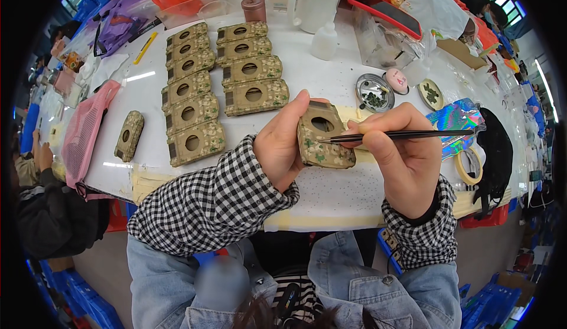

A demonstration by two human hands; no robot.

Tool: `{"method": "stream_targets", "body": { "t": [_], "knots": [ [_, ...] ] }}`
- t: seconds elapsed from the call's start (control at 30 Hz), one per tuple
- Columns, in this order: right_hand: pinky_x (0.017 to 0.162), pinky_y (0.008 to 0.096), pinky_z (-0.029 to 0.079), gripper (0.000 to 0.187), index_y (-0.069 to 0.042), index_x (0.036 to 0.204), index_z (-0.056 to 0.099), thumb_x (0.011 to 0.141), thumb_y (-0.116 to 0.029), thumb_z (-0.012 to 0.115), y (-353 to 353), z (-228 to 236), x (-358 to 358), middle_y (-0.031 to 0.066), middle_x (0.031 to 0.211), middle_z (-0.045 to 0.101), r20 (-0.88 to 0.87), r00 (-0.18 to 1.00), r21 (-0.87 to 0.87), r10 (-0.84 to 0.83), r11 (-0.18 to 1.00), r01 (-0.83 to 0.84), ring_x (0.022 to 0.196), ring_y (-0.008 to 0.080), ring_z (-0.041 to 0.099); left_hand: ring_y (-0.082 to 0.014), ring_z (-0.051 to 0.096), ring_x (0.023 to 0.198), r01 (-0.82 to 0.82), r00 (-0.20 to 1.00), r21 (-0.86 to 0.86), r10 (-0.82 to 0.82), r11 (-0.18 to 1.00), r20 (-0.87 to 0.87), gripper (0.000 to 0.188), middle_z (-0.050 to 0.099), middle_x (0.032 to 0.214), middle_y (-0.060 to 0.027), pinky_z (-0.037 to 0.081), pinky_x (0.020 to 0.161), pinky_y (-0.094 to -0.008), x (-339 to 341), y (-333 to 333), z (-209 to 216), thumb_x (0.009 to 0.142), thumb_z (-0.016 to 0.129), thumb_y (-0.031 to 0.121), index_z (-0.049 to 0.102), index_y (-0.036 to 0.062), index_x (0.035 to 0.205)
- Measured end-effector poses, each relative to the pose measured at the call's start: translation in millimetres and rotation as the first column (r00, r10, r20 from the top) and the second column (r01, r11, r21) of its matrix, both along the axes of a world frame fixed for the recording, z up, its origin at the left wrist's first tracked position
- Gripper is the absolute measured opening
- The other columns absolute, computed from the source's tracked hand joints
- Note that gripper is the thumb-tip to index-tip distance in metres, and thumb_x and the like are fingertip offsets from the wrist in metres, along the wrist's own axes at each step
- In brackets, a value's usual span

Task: Painting and detailing camouflage patterns on plastic toy tank turrets using a paintbrush and palette.

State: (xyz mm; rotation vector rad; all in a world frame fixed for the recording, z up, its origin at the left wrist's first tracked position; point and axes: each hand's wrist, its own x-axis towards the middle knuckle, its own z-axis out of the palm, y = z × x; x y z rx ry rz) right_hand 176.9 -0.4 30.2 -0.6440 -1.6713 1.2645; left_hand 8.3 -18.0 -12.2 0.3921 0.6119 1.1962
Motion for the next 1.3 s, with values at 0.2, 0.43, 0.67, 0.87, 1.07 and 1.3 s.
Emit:
{"method": "stream_targets", "body": {
  "t": [0.2,0.43,0.67,0.87,1.07,1.3],
  "knots": [
    [0.072,0.0228,0.045,0.008,0.003,0.089,0.056,0.085,-0.003,0.059,0,0,-1,0.0072,0.083,0.06,-0.022,1.0,0.011,0.002,1.0,-0.002,0.078,0.0102,0.058,-0.0177,0.061,0.084,-0.011,1.0,-0.025,0.01,1.0,-0.015,0.045,0.06,0.096,-0.0085,0.052,0.072,-0.0331,0,-1,2,0.093,0.04,0.044,0.049,0.0042,0.111],
    [0.072,0.0227,0.045,0.008,0.003,0.089,0.056,0.084,-0.003,0.06,0,0,0,0.007,0.084,0.06,-0.015,1.0,-0.003,-0.002,1.0,0.002,0.078,0.0099,0.057,-0.018,0.061,0.086,-0.001,1.0,-0.036,0.0,0.999,-0.02,0.046,0.06,0.099,-0.0094,0.051,0.075,-0.0328,0,0,2,0.093,0.039,0.045,0.049,0.0039,0.112],
    [0.073,0.0233,0.046,0.013,0.003,0.097,0.054,0.087,-0.005,0.056,2,3,3,0.0085,0.088,0.06,-0.061,0.998,0.024,0.028,0.999,-0.026,0.08,0.0123,0.06,-0.0201,0.06,0.089,0.004,1.0,-0.034,-0.004,0.999,-0.011,0.047,0.06,0.101,-0.0106,0.05,0.075,-0.0331,0,0,2,0.093,0.039,0.045,0.049,0.0042,0.113],
    [0.079,0.026,0.046,0.015,0.004,0.1,0.051,0.091,-0.008,0.049,3,9,16,0.011,0.091,0.059,-0.154,0.984,0.185,-0.09,0.976,0.119,0.084,0.0144,0.06,-0.0222,0.06,0.09,0.009,0.998,-0.116,-0.017,0.993,-0.067,0.048,0.06,0.102,-0.0157,0.052,0.075,-0.0347,-1,-1,7,0.092,0.038,0.046,0.049,0.0055,0.115],
    [0.077,0.0256,0.043,0.009,0.002,0.095,0.052,0.09,-0.004,0.047,5,12,34,0.007,0.08,0.055,0.039,0.938,0.322,-0.346,0.893,0.316,0.08,0.0132,0.051,-0.024,0.062,0.084,0.029,0.998,-0.131,-0.036,0.991,-0.047,0.047,0.059,0.1,-0.0179,0.054,0.073,-0.033,-4,0,5,0.092,0.038,0.045,0.05,0.005,0.115],
    [0.063,0.0293,0.041,0.01,0.0,0.087,0.062,0.077,-0.001,0.062,12,-8,52,0.0096,0.071,0.055,0.426,0.724,0.652,-0.543,0.739,0.171,0.067,0.0215,0.052,-0.0242,0.063,0.078,0.036,0.999,-0.143,-0.04,0.989,-0.029,0.048,0.059,0.099,-0.0189,0.055,0.07,-0.0322,-5,1,3,0.093,0.037,0.045,0.049,0.0038,0.115]
  ]
}}
